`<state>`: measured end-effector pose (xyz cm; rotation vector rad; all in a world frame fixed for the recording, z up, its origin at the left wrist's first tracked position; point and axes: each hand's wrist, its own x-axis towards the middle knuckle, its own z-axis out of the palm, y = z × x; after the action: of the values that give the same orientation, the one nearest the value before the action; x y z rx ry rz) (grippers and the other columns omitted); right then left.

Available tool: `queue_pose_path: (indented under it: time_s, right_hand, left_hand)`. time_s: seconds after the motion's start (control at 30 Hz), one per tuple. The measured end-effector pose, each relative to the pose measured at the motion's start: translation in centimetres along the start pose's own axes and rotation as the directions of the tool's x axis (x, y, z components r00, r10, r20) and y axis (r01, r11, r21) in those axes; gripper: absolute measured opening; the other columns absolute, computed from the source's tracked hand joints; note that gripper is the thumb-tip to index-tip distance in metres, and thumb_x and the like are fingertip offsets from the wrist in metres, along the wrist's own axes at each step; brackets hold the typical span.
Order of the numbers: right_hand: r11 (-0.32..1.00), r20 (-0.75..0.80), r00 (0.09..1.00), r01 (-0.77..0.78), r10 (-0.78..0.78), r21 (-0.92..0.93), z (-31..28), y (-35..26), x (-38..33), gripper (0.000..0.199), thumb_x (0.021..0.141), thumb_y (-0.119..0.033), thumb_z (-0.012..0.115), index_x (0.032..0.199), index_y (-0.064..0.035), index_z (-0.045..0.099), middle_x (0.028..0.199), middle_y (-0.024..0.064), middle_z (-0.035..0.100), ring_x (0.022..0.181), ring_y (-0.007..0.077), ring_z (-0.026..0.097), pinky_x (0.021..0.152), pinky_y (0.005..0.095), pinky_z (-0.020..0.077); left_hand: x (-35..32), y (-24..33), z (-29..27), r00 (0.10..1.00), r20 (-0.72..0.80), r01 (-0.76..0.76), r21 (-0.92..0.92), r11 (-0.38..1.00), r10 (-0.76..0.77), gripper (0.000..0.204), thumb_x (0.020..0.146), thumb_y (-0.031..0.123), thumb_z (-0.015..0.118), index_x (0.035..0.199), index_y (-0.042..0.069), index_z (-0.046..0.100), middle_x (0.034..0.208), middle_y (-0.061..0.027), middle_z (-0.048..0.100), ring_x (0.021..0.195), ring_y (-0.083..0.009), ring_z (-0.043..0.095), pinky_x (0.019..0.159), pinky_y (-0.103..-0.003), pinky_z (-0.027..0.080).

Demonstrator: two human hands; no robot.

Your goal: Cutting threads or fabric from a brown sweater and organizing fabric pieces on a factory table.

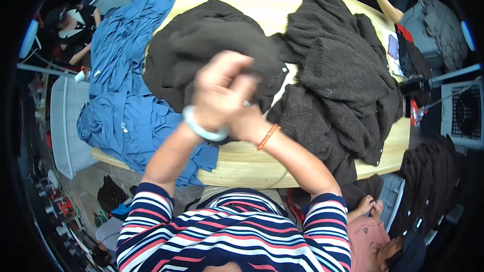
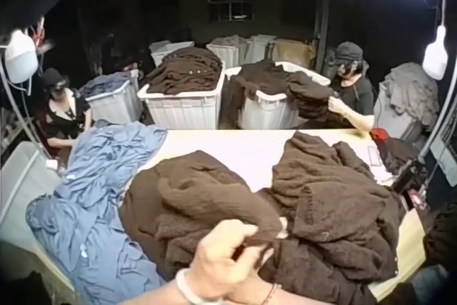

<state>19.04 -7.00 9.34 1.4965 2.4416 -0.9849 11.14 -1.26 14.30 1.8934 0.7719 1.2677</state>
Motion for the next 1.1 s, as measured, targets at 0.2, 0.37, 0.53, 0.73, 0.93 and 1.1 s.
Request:
queue_pose_path:
  time_s: [0.2, 0.37, 0.53, 0.73, 0.93, 1.1]
  right_hand:
    - [0.912, -0.325, 0.940, -0.220, 0.103, -0.346, -2.2, 14.4, -14.8, 0.031, 0.089, -0.022, 0.056, 0.114, -0.0036, 0.053, 0.103, 0.0203, 0.062, 0.098, 0.0317, 0.061, 0.083, 0.0402, 0.0489]
    - [0.712, -0.602, 0.783, -0.512, 0.157, -0.481, -2.5, 24.1, -28.2, 0.042, 0.090, -0.025, 0.057, 0.126, -0.0045, 0.050, 0.118, 0.0187, 0.058, 0.112, 0.0305, 0.055, 0.093, 0.0384, 0.0446]
    - [0.444, -0.836, 0.534, -0.783, 0.124, -0.435, -3.4, 28.8, -30.8, 0.054, 0.091, -0.028, 0.057, 0.139, -0.0053, 0.047, 0.134, 0.0171, 0.053, 0.125, 0.0293, 0.049, 0.104, 0.0366, 0.0403]
    - [0.140, -0.059, 0.131, -0.778, 0.990, 0.613, 2.9, 22.1, -27.7, 0.028, 0.087, -0.024, 0.059, 0.083, 0.0027, 0.067, 0.072, 0.0219, 0.065, 0.062, 0.0339, 0.064, 0.062, 0.0476, 0.0490]
    - [0.449, -0.390, 0.278, -0.763, 0.878, 0.466, 2.9, 9.8, -25.4, 0.043, 0.090, -0.018, 0.061, 0.130, -0.0098, 0.048, 0.098, 0.0284, 0.064, 0.094, 0.0483, 0.061, 0.080, 0.0506, 0.0496]
    - [0.714, -0.394, 0.602, -0.504, 0.694, 0.487, 2.4, 6.3, -22.2, 0.042, 0.088, -0.016, 0.062, 0.128, -0.0114, 0.050, 0.083, 0.0247, 0.065, 0.078, 0.0444, 0.064, 0.067, 0.0496, 0.0521]
  left_hand:
    - [-1.6, 6.5, 9.9, 0.914, 0.098, -0.388, -0.066, 0.919, 0.393, 0.034, 0.065, 0.008, 0.068, 0.097, 0.003, 0.059, 0.088, -0.0113, 0.054, 0.082, -0.0292, 0.053, 0.071, -0.037, 0.044]
    - [-1.6, 8.0, 15.8, 0.914, 0.109, -0.354, -0.259, 0.899, 0.391, 0.027, 0.071, 0.009, 0.069, 0.096, 0.005, 0.058, 0.088, -0.0087, 0.054, 0.082, -0.0269, 0.053, 0.071, -0.037, 0.044]
    - [-4.7, 5.7, 17.5, 0.926, 0.256, -0.237, -0.180, 0.955, 0.278, 0.030, 0.079, 0.016, 0.067, 0.106, 0.007, 0.060, 0.094, -0.0104, 0.056, 0.088, -0.0286, 0.055, 0.081, -0.038, 0.047]
    - [-10.4, -8.8, 8.8, 0.895, 0.319, 0.102, 0.538, 0.837, -0.314, 0.056, 0.069, 0.015, 0.077, 0.120, 0.006, 0.055, 0.113, -0.0169, 0.056, 0.102, -0.0362, 0.053, 0.090, -0.045, 0.044]
    - [-16.1, -16.1, 1.2, 0.760, 0.462, -0.012, 0.713, 0.702, -0.456, 0.049, 0.073, 0.023, 0.078, 0.116, 0.008, 0.060, 0.110, -0.0127, 0.052, 0.105, -0.0326, 0.050, 0.087, -0.044, 0.042]
    - [-17.2, -14.2, 0.5, 0.760, 0.529, -0.008, 0.590, 0.808, -0.378, 0.036, 0.075, 0.022, 0.075, 0.107, 0.009, 0.064, 0.099, -0.0111, 0.055, 0.097, -0.0315, 0.052, 0.081, -0.043, 0.041]
